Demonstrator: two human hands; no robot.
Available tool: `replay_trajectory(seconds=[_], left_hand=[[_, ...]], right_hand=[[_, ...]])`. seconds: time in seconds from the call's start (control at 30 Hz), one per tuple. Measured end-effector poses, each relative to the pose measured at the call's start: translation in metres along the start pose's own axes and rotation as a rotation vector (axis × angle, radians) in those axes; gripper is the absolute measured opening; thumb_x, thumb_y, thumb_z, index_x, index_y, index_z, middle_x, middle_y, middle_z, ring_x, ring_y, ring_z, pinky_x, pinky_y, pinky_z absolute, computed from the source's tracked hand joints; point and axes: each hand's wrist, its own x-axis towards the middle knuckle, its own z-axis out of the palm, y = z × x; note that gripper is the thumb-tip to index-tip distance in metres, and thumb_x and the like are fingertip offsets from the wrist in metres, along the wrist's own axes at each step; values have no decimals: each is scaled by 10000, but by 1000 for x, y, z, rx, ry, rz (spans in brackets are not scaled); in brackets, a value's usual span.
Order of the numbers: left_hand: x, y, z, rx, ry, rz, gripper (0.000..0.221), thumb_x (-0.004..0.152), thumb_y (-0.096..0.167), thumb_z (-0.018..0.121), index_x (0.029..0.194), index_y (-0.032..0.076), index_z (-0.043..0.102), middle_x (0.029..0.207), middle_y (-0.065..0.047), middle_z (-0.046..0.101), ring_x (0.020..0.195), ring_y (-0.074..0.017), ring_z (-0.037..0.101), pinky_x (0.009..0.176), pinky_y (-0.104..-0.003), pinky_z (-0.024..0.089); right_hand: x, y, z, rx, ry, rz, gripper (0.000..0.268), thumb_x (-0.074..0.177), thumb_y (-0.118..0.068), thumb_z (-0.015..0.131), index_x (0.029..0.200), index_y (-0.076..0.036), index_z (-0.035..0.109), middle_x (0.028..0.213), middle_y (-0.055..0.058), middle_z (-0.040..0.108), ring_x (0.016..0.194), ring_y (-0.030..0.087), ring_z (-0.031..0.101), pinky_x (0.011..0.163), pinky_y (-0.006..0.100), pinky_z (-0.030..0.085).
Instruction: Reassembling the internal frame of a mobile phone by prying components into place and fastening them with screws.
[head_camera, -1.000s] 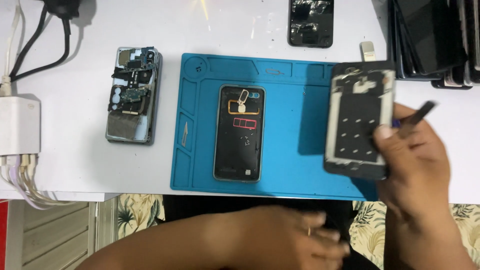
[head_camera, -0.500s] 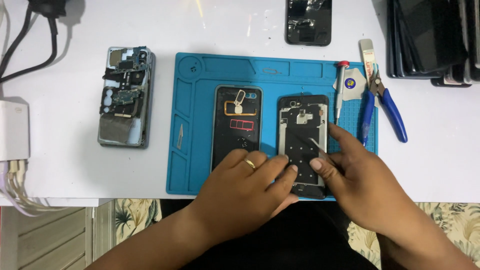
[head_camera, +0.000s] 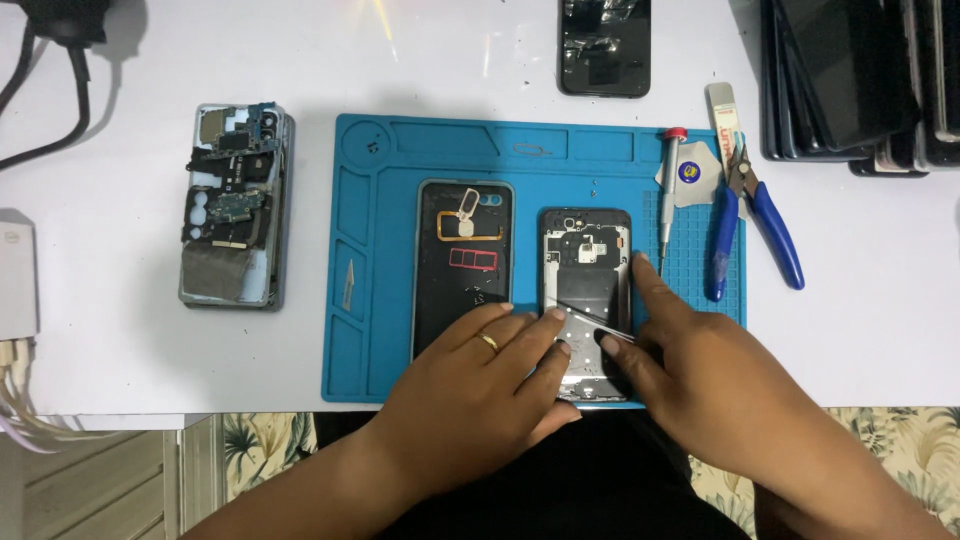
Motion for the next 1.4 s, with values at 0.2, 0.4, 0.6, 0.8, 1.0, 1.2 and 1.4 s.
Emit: replay_trajectory(seconds=[0.2,0.4,0.6,0.8,1.0,1.2,1.4], left_hand=[[1,3,0,14,1,-41,540,853,426,920,1157,36,701,1292,-184,685,1114,-287,673,1058,-460,509],[1,3,2,19,17,-42,516,859,432,915,1132,48,706,1301,-194,687,1099,-289,678,1030,-457,507],[1,3,0,21,-3,-58,503,867,435,891,1146,53,722,1304,-175,692,1122,-279,671,1031,-455,489],[0,1,1,0,-16,-59,511,866,442,882,1161,61,712,1320,-175,685,1142,-287,663,1030,-465,476],[-1,0,2,10,-6,-48,525,864,443,894,1168,58,707,1319,-171,681,1118,-285,664,1020,-472,486],[-3,-1,2,4,-14,-51,507,881,442,870,1176,61,716,1324,-169,681,1112,-281,662,1019,-466,475],[-3,-2,2,11,-23,-51,487,897,457,839,1164,65,729,1333,-165,686,1110,-278,664,1030,-464,465]], right_hand=[[-2,15,-20,131,312,8,588,1004,-250,544,1571,-126,451,815,131,766,587,301,710,567,447,578],[36,55,-10,-191,781,-211,440,1006,-50,518,1422,82,565,1133,350,682,952,585,625,705,679,489],[50,37,-13,-355,710,59,384,1050,-215,483,1398,-74,565,859,218,737,672,555,678,477,646,473],[47,33,-15,-362,701,29,434,1012,-370,600,1329,-74,627,1000,212,730,823,508,701,593,618,533],[39,40,-18,-243,661,-16,581,993,-302,615,1511,-43,572,1221,282,682,971,549,667,737,649,535],[34,45,-27,-251,615,8,505,1025,-232,601,1489,-32,599,1021,233,736,900,515,680,731,624,523],[34,44,-36,-173,493,7,579,953,-116,514,1516,20,495,1097,312,701,996,533,647,747,636,504]])
